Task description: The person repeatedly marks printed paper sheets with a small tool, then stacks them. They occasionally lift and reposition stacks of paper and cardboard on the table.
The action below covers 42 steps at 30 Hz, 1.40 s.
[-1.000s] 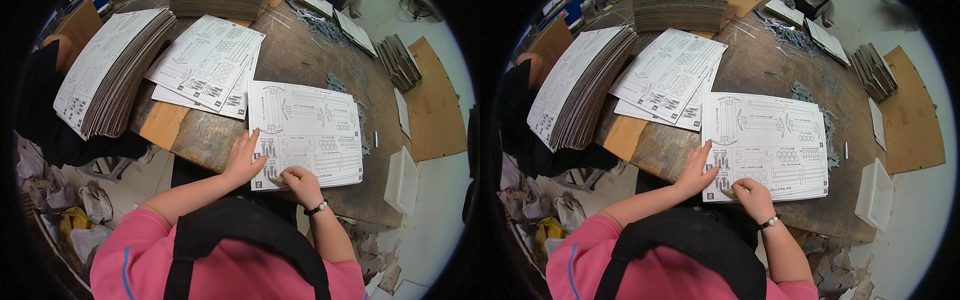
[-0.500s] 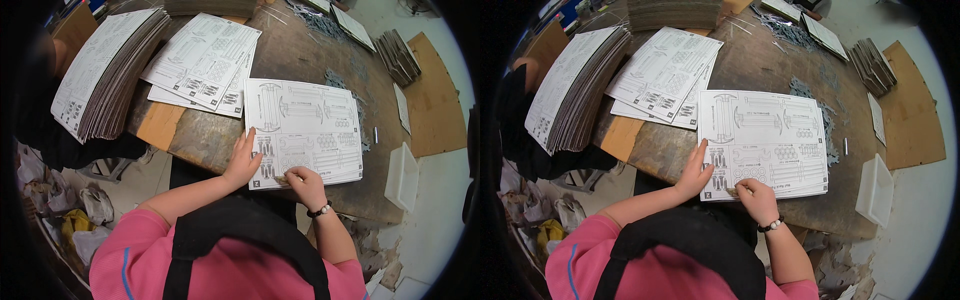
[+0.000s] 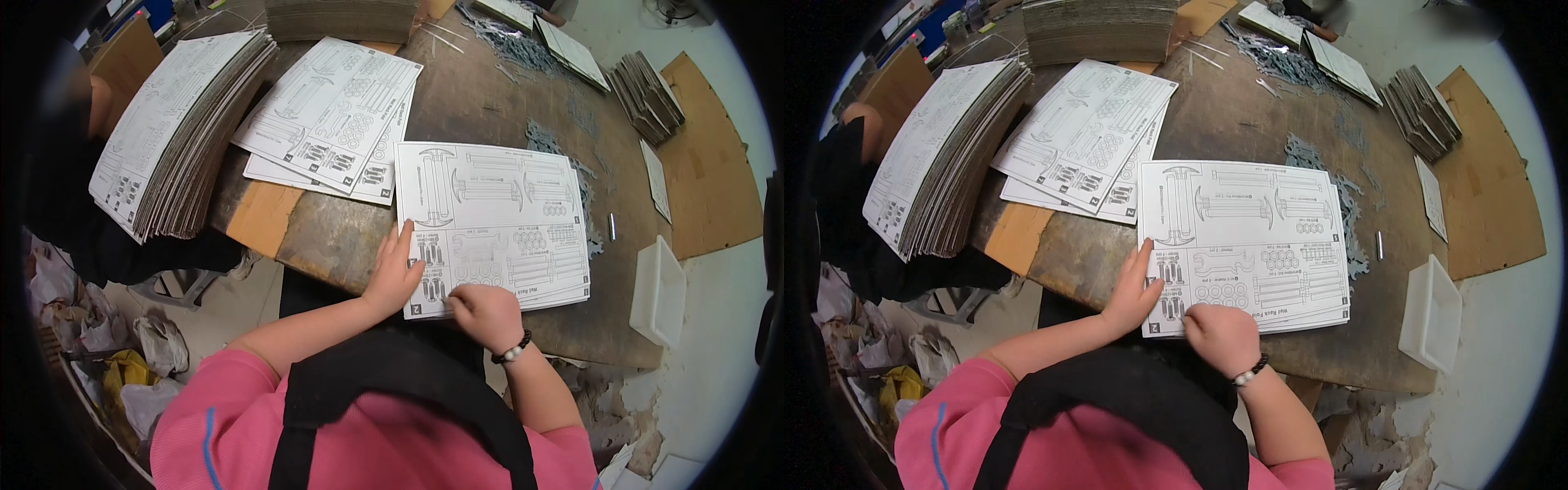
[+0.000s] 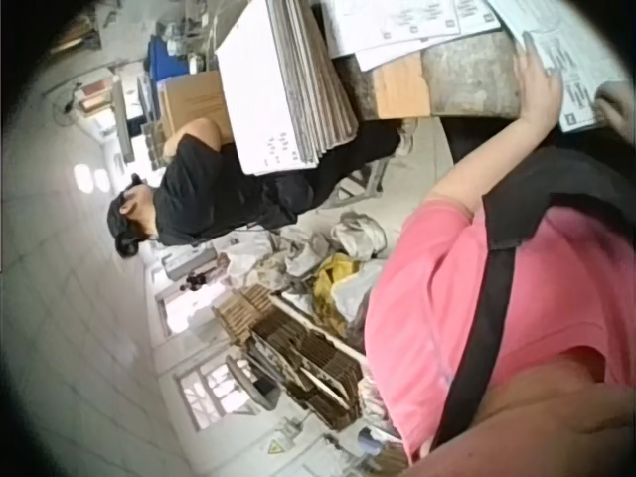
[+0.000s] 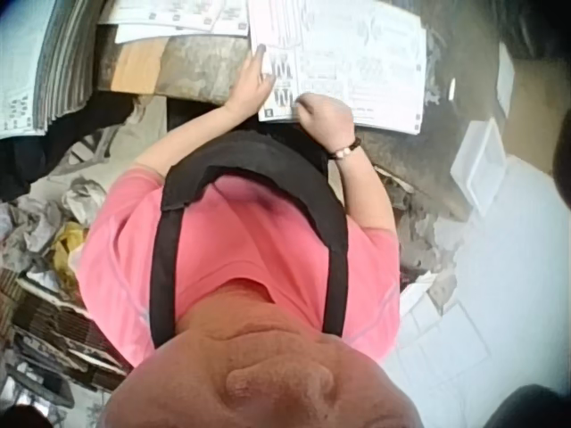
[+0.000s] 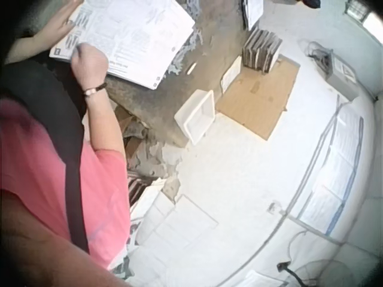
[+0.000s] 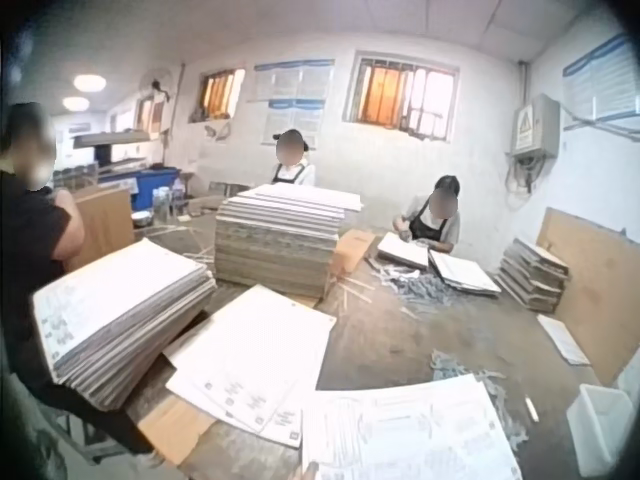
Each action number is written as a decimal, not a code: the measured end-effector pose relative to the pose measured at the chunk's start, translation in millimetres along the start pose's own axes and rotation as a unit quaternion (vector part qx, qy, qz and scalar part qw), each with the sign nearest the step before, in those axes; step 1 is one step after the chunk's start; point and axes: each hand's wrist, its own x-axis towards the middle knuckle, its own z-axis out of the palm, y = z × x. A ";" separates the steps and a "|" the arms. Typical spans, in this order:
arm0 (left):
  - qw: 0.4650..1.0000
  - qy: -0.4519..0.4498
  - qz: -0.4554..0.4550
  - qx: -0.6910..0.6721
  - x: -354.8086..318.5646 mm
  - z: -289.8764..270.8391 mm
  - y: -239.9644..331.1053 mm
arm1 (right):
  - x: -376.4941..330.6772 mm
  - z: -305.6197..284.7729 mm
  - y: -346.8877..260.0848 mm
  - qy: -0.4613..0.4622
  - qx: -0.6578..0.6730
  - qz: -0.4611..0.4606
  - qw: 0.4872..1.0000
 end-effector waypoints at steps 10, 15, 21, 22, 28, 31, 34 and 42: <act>0.975 0.155 -0.014 -0.158 17.9 -31.2 10.6 | -23.8 -2.2 17.1 0.082 0.273 0.065 0.956; 0.821 0.350 -0.101 -0.439 61.5 -62.0 -9.3 | -25.8 -2.1 19.2 0.070 0.291 0.084 0.950; 0.828 0.400 -0.117 -0.376 80.7 -91.1 -52.7 | -22.9 3.0 19.5 0.048 0.290 0.070 0.953; 0.831 0.381 -0.100 -0.394 80.8 -94.1 -52.4 | -21.9 2.7 19.3 0.045 0.282 0.069 0.956; 0.910 0.408 -0.072 0.032 63.8 -89.3 -41.5 | -12.9 3.3 21.9 0.045 0.266 0.082 0.959; 0.896 0.136 0.053 0.419 54.3 -88.5 -17.8 | -0.9 4.9 23.5 0.048 0.290 0.121 0.948; 0.884 0.109 0.051 0.452 72.7 -83.4 -53.3 | 15.5 6.8 18.6 0.033 0.307 0.152 0.939; 0.962 0.004 0.085 0.261 61.3 -66.2 -20.6 | 53.1 12.0 12.1 0.033 0.317 0.206 0.925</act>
